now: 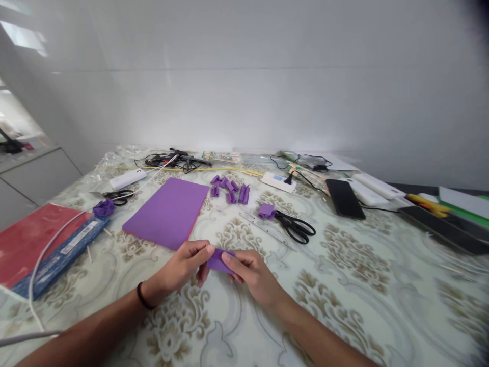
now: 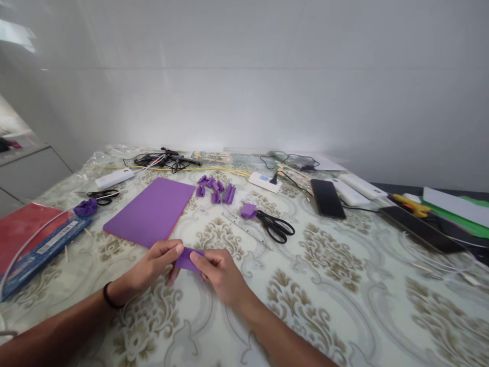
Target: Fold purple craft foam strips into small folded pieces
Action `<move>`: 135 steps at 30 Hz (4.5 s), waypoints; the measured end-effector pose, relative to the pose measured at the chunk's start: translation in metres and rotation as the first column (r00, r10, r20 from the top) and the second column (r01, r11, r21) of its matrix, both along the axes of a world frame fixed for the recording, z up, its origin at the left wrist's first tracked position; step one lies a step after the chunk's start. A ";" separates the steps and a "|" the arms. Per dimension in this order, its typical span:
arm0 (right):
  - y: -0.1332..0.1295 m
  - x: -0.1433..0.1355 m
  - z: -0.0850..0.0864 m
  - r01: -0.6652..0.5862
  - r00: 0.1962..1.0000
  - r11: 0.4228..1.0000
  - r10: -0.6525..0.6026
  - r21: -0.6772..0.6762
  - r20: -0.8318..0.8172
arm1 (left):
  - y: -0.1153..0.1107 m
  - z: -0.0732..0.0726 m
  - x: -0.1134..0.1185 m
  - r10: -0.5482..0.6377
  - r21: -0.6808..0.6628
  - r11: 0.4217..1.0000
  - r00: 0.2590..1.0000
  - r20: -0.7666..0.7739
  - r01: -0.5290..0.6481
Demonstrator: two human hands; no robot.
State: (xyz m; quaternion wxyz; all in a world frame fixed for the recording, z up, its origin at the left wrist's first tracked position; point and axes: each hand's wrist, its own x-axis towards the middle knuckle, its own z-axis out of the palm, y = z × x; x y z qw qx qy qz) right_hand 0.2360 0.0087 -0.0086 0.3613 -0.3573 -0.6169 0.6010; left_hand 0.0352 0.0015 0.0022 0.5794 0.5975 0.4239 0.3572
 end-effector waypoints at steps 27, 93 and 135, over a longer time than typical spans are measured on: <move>-0.002 -0.003 0.000 -0.022 0.972 0.996 0.001 0.084 0.236 | 0.004 0.001 0.004 0.056 0.025 0.998 0.997 0.047 -0.057; -0.005 -0.001 0.002 -0.042 0.981 0.972 -0.003 0.230 0.193 | 0.002 0.004 -0.001 -0.122 0.044 0.992 0.991 0.045 0.120; -0.004 -0.002 0.002 -0.112 0.967 0.953 0.040 0.281 0.251 | 0.000 0.001 -0.002 -0.041 0.210 0.973 0.965 -0.260 0.098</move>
